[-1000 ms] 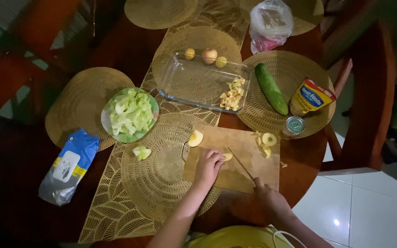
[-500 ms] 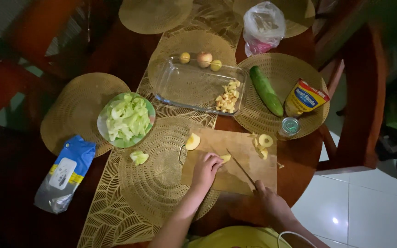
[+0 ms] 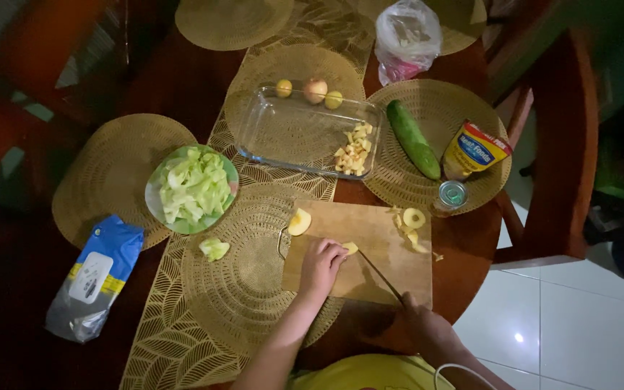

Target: The recorder is cutting fruit into pieces on a cutting board using a knife.

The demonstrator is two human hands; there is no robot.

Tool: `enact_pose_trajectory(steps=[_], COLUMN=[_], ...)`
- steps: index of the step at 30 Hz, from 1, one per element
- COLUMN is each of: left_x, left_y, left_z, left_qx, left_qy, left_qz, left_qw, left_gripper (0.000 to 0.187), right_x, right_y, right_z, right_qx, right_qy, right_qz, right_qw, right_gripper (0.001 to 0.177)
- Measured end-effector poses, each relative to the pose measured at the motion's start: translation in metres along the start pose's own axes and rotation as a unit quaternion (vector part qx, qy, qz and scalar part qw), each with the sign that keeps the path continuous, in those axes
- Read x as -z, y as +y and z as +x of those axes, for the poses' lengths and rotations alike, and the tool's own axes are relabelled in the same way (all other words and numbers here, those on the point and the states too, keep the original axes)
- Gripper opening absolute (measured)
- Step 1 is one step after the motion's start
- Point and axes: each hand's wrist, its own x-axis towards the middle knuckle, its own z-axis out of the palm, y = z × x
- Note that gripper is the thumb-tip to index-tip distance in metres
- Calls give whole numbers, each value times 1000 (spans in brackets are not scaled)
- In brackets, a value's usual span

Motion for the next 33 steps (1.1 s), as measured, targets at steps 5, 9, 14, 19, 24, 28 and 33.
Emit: enact_pose_trajectory(steps=[5, 9, 14, 19, 24, 28, 33], left_x=[-4, -6, -7, -2, 13, -1, -98], left_y=[-7, -11, -10, -10, 9, 45, 84], left_z=[0, -2, -4, -2, 15, 40, 62], left_qx=[-4, 8, 14, 9, 65, 54, -52], left_qy=[-2, -18, -36, -41, -69, -68, -224], left_qz=[-1, 4, 23, 25, -9, 6, -36], left_qw=[1000, 1000, 999, 999, 995, 996, 973], left_gripper=[15, 12, 9, 10, 18, 21, 27], right_x=[91, 41, 248, 247, 103, 110, 197], right_y=[4, -10, -17, -16, -17, -17, 0], right_z=[-22, 4, -21, -10, 27, 8, -28], right_qx=[-198, 57, -139, -180, -186, 98, -80], right_qy=[-20, 126, -66, -63, 65, 209, -90], right_qz=[448, -146, 299, 380, 466, 67, 342], right_qw=[871, 980, 942, 905, 863, 971, 932], right_gripper=[37, 47, 103, 94, 32, 26, 100])
